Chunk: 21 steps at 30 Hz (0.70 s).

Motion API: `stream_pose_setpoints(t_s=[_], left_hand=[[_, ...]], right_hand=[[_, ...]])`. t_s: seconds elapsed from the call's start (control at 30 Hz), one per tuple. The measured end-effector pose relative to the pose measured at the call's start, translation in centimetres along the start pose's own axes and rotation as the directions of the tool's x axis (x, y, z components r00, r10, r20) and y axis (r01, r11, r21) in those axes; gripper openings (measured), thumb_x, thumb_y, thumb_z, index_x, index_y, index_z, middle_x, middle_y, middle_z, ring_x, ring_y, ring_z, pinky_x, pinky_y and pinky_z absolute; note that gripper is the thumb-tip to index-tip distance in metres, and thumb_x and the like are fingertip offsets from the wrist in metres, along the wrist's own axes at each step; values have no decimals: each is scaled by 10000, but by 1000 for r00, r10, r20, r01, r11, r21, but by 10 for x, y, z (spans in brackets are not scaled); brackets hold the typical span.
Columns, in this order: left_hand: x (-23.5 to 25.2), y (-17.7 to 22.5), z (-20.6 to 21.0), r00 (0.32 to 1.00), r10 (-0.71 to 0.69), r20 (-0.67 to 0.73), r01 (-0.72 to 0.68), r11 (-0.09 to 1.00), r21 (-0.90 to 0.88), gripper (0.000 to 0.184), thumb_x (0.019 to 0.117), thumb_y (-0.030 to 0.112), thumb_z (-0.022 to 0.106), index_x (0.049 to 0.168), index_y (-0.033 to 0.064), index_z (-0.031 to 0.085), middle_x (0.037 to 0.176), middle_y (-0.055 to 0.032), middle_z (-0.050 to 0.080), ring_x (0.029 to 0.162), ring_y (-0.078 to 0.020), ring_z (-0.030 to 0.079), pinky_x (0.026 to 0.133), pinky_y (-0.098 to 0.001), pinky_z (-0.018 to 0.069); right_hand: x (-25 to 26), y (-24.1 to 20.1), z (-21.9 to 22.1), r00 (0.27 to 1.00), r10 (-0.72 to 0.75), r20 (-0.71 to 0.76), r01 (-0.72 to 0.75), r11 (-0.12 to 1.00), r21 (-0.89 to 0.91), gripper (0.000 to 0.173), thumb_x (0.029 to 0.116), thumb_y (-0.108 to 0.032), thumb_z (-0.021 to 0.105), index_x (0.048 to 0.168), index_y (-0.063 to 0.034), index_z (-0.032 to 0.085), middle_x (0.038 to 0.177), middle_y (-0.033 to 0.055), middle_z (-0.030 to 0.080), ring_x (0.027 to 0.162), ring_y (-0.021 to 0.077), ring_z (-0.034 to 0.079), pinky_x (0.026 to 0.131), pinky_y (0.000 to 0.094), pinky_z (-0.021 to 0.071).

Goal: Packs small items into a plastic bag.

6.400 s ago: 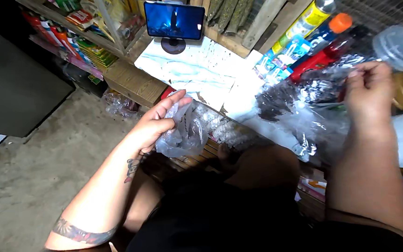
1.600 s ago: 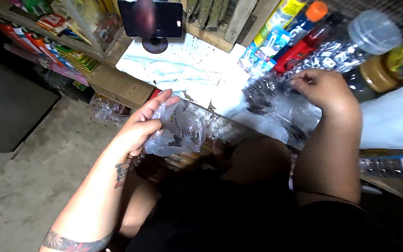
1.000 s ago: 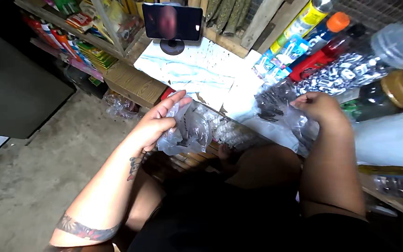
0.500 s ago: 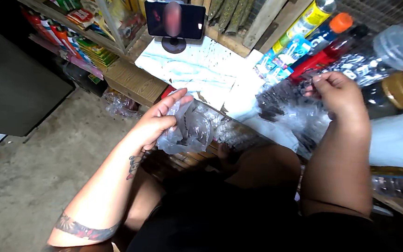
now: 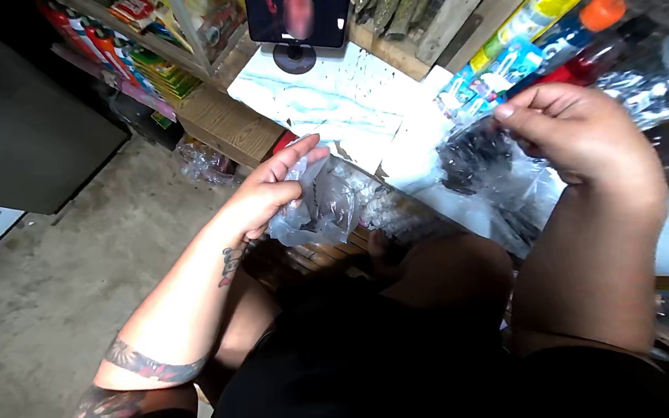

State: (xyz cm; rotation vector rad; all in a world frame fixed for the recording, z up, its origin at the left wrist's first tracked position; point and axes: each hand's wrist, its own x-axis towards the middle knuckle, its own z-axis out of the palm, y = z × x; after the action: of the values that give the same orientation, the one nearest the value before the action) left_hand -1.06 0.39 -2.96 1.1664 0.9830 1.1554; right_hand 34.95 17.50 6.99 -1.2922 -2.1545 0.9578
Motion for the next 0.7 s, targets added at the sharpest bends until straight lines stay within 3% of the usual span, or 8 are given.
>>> stream_pose_setpoints(t_s=[0.1,0.17,0.3,0.37,0.5,0.6,0.7], left_hand=[[1,21,16,995,-84,-57,86,996,39,784,842,-42,460,1597,94,301,1530,-18,517,1102,-59,639,766,-204,534],[1,26,21,994,-93,-62,97,993,62,783,843,-37,453,1598,97,294,1534,-16,511,1111,-51,634,771,-198,531],[-5,44,54,970,-166,-180,199,962,185,715,877,-139,371,1555,84,324,1484,-43,522,980,-52,608,739,-195,500],[0,29,26,991,-107,-75,115,988,105,773,850,-39,440,1597,100,297,1540,-21,504,1049,-47,639,705,-191,514],[2,24,18,995,-93,-46,95,994,52,779,851,-29,456,1601,96,286,1543,-27,498,1077,-67,643,745,-209,536],[2,26,18,995,-93,-40,95,994,46,773,861,-39,450,1603,84,271,1552,-38,483,1137,-81,629,806,-226,546],[2,25,17,996,-82,-41,85,994,71,780,852,-23,452,1604,90,281,1546,-25,498,1122,-71,633,776,-219,535]], right_hand=[[4,-15,28,981,-75,179,71,997,30,116,1009,-284,630,995,-179,677,720,-152,573,561,-77,453,529,131,389],[8,-22,51,946,-93,311,86,996,36,122,1015,-260,617,1003,-155,677,693,-132,581,555,-67,463,525,147,401],[15,-32,102,839,-50,542,77,997,-27,179,1034,-229,615,1060,-74,699,731,-11,631,627,44,526,624,289,467],[20,-33,126,782,-56,620,115,992,-55,201,1034,-212,624,1096,-44,715,757,37,643,638,91,539,636,331,488],[17,-40,163,729,-36,684,200,966,-162,233,1046,-234,610,1175,-69,713,829,78,660,706,171,580,708,404,511],[14,-43,171,697,-11,717,192,966,-171,273,1064,-256,588,1252,-77,674,897,87,705,721,170,674,713,391,589],[12,-41,157,729,-46,683,174,978,-119,268,1060,-230,591,1260,-73,673,952,99,714,751,174,688,730,386,592]])
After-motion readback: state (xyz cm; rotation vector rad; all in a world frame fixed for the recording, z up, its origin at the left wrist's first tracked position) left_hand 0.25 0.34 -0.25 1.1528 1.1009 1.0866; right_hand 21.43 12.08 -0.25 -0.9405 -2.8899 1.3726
